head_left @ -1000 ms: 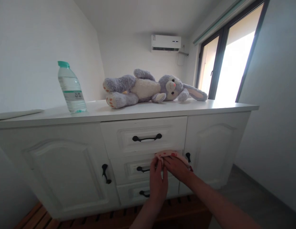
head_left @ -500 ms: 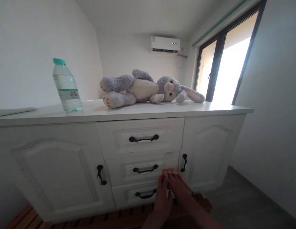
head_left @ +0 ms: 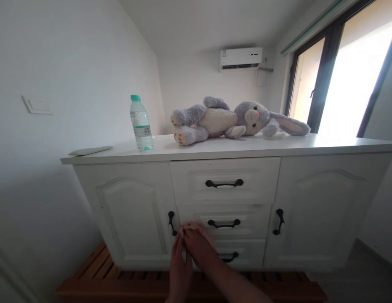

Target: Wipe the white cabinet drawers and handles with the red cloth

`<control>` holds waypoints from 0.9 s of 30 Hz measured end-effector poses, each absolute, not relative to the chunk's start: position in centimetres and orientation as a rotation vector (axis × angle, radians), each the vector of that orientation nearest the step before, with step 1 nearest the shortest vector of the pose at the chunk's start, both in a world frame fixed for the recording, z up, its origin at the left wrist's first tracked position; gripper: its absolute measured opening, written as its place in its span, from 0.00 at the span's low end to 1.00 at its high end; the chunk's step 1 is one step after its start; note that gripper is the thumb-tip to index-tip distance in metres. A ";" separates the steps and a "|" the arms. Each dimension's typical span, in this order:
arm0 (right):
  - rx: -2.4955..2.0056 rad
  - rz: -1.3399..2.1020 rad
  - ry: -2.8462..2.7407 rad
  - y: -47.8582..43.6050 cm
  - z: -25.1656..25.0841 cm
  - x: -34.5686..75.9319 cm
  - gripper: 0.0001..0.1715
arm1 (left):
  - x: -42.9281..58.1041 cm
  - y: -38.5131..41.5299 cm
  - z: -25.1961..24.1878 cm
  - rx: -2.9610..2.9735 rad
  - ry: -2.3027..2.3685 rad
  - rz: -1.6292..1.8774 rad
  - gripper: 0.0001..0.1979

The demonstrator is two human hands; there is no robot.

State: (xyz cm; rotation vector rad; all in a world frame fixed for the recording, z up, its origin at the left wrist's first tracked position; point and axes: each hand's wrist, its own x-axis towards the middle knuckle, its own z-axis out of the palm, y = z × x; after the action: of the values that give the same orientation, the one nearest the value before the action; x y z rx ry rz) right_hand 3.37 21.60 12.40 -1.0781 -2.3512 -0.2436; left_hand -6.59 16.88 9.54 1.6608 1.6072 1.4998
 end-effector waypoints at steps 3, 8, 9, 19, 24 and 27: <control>-1.150 -0.290 -2.282 21.1 17.7 4.6 0.25 | -5.9 16.6 14.4 1.745 1.539 1.662 0.27; -1.165 -0.452 -2.333 19.4 19.3 8.0 0.28 | -3.9 16.9 15.5 1.872 1.479 1.629 0.25; -1.183 -0.478 -2.358 19.1 18.6 8.8 0.27 | -3.3 17.1 14.7 1.900 1.460 1.593 0.25; -1.445 -0.466 -2.080 14.8 16.9 21.1 0.32 | 8.1 16.7 17.7 2.398 1.089 1.098 0.35; -1.496 -0.615 -2.009 14.5 13.8 25.8 0.35 | 11.8 16.0 17.7 2.419 0.909 0.985 0.34; -1.465 -0.757 -1.926 15.3 10.3 25.9 0.40 | 11.8 15.6 16.2 2.400 0.848 0.968 0.34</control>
State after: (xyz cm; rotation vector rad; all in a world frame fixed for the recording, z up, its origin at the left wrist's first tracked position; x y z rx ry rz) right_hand 25.89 15.32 10.27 -1.4650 -1.9261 -0.7573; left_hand 11.78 15.56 16.19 2.3997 0.8483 0.9675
